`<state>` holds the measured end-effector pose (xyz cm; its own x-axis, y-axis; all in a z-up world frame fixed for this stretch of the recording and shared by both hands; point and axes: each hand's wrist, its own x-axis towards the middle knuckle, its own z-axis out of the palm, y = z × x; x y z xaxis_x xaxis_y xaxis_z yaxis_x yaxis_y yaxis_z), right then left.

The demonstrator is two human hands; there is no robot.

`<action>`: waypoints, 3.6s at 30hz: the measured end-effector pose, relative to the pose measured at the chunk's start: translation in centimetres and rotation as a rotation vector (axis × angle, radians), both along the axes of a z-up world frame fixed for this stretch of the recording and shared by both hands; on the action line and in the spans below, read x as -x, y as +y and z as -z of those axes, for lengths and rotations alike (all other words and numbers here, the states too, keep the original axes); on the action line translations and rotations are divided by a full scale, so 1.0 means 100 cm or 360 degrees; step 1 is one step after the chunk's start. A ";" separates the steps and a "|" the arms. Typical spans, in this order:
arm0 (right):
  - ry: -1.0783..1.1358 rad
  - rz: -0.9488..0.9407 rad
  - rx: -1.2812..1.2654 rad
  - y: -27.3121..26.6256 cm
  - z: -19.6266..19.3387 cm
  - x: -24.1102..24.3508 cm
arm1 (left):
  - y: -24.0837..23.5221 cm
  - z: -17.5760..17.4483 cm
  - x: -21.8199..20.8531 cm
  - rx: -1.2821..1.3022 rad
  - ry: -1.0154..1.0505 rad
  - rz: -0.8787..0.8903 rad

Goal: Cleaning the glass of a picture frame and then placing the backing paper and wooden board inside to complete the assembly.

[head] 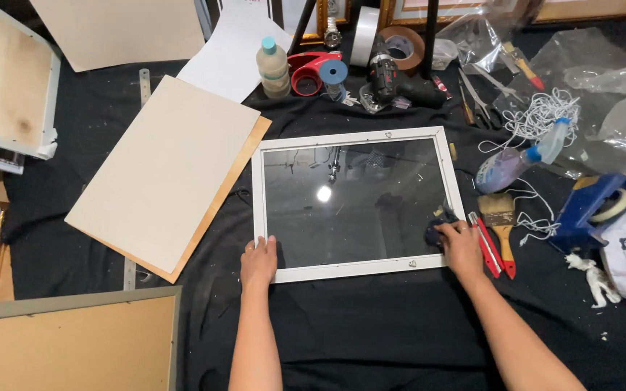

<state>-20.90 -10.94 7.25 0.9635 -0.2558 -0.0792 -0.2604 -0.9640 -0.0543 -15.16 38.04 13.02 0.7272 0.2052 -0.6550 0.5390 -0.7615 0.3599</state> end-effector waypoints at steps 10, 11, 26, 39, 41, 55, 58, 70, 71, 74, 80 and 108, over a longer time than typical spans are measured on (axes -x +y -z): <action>0.0117 -0.0833 -0.0291 0.227 -0.043 -0.037 | -0.002 0.005 -0.003 -0.0008 -0.0081 0.0106; 0.0113 -0.0938 -0.0352 0.252 -0.041 -0.043 | -0.003 0.005 -0.004 -0.0007 -0.0076 0.0104; -0.0029 -0.1050 -0.0264 0.170 -0.044 -0.040 | -0.010 -0.021 0.008 -0.0409 -0.0143 0.0118; -0.0628 0.0072 -0.0052 0.106 0.020 -0.048 | -0.001 0.008 -0.013 0.0239 -0.0908 -0.0784; -0.0604 0.0016 -0.0174 0.170 0.018 -0.060 | 0.008 0.006 -0.014 0.0299 -0.0816 -0.0914; -0.0475 -0.1043 -0.0306 0.282 0.002 -0.098 | 0.010 0.047 -0.027 0.0665 -0.0418 -0.1197; -0.0447 -0.0696 -0.0114 0.187 -0.007 -0.107 | 0.006 0.030 -0.027 0.0425 -0.0357 -0.0957; -0.0829 0.0286 -0.0137 0.120 0.041 -0.129 | 0.001 0.014 -0.033 0.1104 -0.0220 -0.1566; -0.0766 0.0138 -0.0336 0.164 0.025 -0.126 | 0.003 0.021 -0.033 0.1100 -0.0225 -0.1564; -0.0599 -0.0265 -0.0583 0.275 0.006 -0.109 | 0.002 0.035 -0.033 0.1051 -0.0253 -0.1556; -0.0554 -0.0726 -0.0531 0.358 0.017 -0.124 | 0.003 0.055 -0.035 0.0979 -0.0244 -0.1561; -0.0872 0.0243 0.0440 0.005 0.054 -0.211 | -0.005 0.007 -0.042 0.0984 -0.0187 -0.1638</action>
<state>0.23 -10.41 1.90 0.7967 -0.3339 0.5039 -0.4008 -0.9158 0.0270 -10.95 37.58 12.31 0.4691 0.3985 -0.7881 0.7320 0.3238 0.5995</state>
